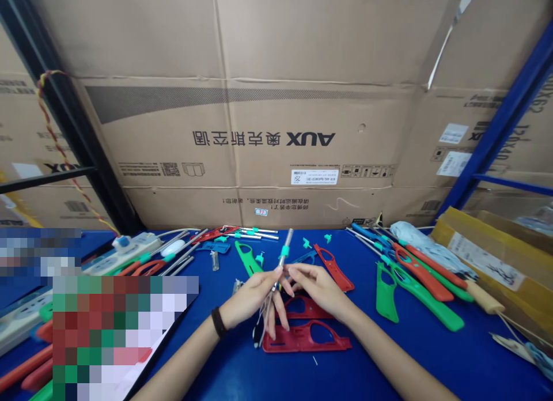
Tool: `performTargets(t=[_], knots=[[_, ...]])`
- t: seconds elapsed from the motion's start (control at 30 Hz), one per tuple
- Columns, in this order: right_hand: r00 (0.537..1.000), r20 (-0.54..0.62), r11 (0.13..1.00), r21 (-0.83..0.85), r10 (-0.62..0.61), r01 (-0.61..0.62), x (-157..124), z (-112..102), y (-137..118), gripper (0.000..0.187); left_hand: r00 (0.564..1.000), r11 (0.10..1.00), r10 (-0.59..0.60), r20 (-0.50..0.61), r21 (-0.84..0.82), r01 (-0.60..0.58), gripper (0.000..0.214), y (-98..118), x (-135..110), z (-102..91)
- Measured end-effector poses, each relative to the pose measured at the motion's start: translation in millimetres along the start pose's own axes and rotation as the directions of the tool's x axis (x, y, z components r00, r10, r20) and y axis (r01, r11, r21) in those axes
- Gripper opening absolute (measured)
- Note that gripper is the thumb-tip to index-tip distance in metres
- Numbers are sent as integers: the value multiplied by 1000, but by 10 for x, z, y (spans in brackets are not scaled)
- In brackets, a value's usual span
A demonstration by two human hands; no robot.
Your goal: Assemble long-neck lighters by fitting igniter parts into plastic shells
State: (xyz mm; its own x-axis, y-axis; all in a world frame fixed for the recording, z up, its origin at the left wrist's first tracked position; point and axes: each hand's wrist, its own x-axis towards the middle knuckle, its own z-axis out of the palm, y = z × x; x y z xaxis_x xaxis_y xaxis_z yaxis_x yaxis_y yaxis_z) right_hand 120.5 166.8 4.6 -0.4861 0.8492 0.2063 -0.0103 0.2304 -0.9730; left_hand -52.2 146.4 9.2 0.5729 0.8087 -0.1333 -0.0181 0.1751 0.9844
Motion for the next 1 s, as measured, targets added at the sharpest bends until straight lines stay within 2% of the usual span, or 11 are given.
performTargets(t=[0.07,0.13,0.2,0.3,0.4,0.57,0.8,1.0], knots=[[993,114,997,63,33,-40,-15,31,8,43,995,999,-43,89,32,40,60,-29,-1,15],[991,126,995,87,37,-48,-29,54,8,43,990,996,-69,120,61,62,63,-44,8,26],[997,72,991,124,41,-50,-29,53,-2,42,992,995,-77,102,71,70,70,-41,19,26],[995,-32,972,221,92,-83,-5,0,-29,41,998,997,-61,18,58,60,80,-15,24,4],[980,-121,944,309,156,-112,17,-81,-49,42,998,997,-57,-42,41,58,81,5,19,-25],[957,-225,910,407,183,-78,33,-167,-43,37,996,997,-62,-67,47,66,79,5,25,-62],[893,-406,895,446,195,7,50,-241,-36,37,981,997,64,-183,45,-56,65,5,51,-102],[834,-512,909,415,207,29,53,-268,-27,39,964,984,144,-223,131,-117,59,23,37,-75]])
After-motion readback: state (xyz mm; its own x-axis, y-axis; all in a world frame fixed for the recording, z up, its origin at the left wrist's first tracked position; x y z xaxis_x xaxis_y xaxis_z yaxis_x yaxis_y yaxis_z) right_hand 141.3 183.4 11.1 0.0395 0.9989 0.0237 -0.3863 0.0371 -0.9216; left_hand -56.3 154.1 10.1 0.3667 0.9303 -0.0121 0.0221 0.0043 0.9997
